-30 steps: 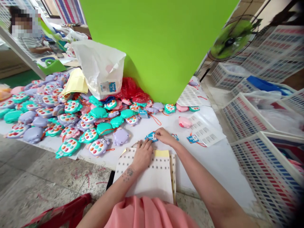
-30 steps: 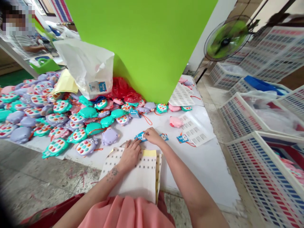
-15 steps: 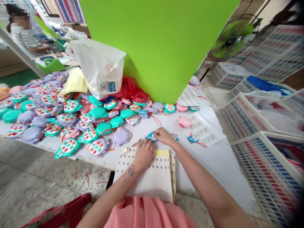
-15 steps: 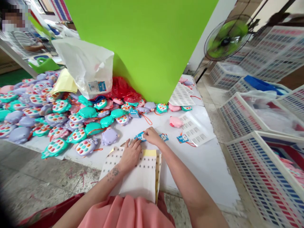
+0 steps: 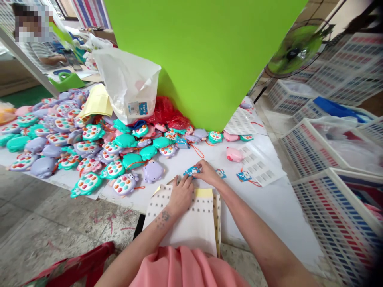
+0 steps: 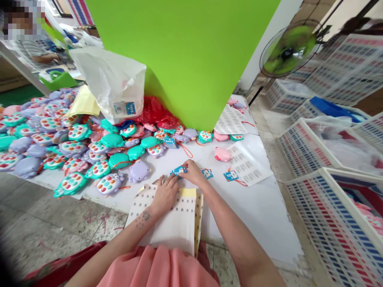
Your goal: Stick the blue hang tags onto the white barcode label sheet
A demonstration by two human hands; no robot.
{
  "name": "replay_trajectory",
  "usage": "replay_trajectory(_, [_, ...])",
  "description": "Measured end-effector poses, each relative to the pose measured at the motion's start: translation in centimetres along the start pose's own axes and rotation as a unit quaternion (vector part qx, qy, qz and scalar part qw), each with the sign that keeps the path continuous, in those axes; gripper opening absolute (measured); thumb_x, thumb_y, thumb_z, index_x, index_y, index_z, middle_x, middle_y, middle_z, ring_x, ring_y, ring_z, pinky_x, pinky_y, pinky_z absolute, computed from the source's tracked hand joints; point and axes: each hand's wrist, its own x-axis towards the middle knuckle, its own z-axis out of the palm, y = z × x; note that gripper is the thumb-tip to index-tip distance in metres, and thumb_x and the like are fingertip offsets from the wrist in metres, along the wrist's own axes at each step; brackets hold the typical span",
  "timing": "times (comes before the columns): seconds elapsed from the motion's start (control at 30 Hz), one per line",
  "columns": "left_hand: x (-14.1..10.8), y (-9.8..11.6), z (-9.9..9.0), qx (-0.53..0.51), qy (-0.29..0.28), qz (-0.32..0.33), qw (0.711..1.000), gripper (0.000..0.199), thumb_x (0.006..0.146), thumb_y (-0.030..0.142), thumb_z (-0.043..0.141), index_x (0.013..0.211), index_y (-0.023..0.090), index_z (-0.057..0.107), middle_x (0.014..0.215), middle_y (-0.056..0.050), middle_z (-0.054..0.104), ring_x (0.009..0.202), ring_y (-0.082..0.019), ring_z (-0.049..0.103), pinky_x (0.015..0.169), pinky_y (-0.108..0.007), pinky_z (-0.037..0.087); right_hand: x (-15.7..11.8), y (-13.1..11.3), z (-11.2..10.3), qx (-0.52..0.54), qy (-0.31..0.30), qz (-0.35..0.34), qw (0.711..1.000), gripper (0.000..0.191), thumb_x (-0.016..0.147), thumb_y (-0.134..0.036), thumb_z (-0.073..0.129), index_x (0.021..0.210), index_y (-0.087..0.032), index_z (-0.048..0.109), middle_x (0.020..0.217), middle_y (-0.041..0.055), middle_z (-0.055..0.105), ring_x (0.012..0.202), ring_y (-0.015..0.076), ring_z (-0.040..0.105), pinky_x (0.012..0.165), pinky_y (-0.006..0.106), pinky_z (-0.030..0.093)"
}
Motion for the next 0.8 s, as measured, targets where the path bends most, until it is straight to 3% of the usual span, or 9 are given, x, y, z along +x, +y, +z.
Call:
replay_trajectory(0.2, [0.0, 0.0, 0.2, -0.013, 0.010, -0.008, 1.000, 0.022, 0.090, 0.018, 0.039, 0.102, 0.018, 0.057, 0.128, -0.008, 0.052, 0.127, -0.024, 0.038, 0.103, -0.053, 0.029, 0.7, 0.3, 0.5, -0.023, 0.002, 0.004, 1.000, 0.024, 0.073, -0.027, 0.064, 0.092, -0.018, 0.053, 0.085, 0.0018, 0.059, 0.079, 0.0151, 0.055, 0.070, 0.027, 0.042])
replay_trajectory(0.3, [0.0, 0.0, 0.2, -0.015, 0.013, -0.007, 1.000, 0.021, 0.090, 0.018, 0.040, 0.101, 0.018, 0.057, 0.127, -0.009, 0.053, 0.126, -0.024, 0.039, 0.103, -0.053, 0.029, 1.1, 0.2, 0.6, -0.039, 0.011, 0.013, 0.999, 0.012, 0.079, -0.022, 0.057, 0.090, -0.018, 0.055, 0.083, 0.0019, 0.061, 0.075, 0.0143, 0.056, 0.069, 0.027, 0.041])
replay_trajectory(0.4, [-0.1, -0.1, 0.1, -0.019, 0.014, -0.007, 1.000, 0.020, 0.090, 0.018, 0.040, 0.101, 0.018, 0.057, 0.128, -0.008, 0.053, 0.126, -0.023, 0.039, 0.104, -0.053, 0.029, 1.1, 0.2, 0.3, -0.039, 0.015, 0.012, 0.999, 0.014, 0.081, -0.015, 0.053, 0.094, -0.018, 0.058, 0.082, 0.0020, 0.062, 0.076, 0.0139, 0.057, 0.071, 0.027, 0.042])
replay_trajectory(0.6, [-0.3, -0.2, 0.0, -0.021, 0.018, -0.001, 1.000, 0.022, 0.091, 0.020, 0.039, 0.106, 0.016, 0.055, 0.128, -0.009, 0.052, 0.127, -0.023, 0.037, 0.104, -0.052, 0.028, -0.6, 0.0, -1.0, -0.141, -0.024, -0.153, 0.978, 0.036, 0.074, -0.024, 0.069, 0.110, -0.022, 0.064, 0.103, 0.0082, 0.056, 0.096, 0.0205, 0.052, 0.087, 0.034, 0.041])
replay_trajectory(0.8, [-0.3, -0.3, 0.4, -0.027, 0.037, 0.002, 0.999, 0.021, 0.090, 0.018, 0.040, 0.104, 0.016, 0.056, 0.126, -0.008, 0.052, 0.127, -0.023, 0.037, 0.104, -0.050, 0.028, -1.6, -0.8, -1.4, -0.227, -0.028, -0.183, 0.956, 0.043, 0.070, -0.024, 0.073, 0.112, -0.027, 0.063, 0.110, 0.0083, 0.055, 0.100, 0.0240, 0.048, 0.088, 0.039, 0.040])
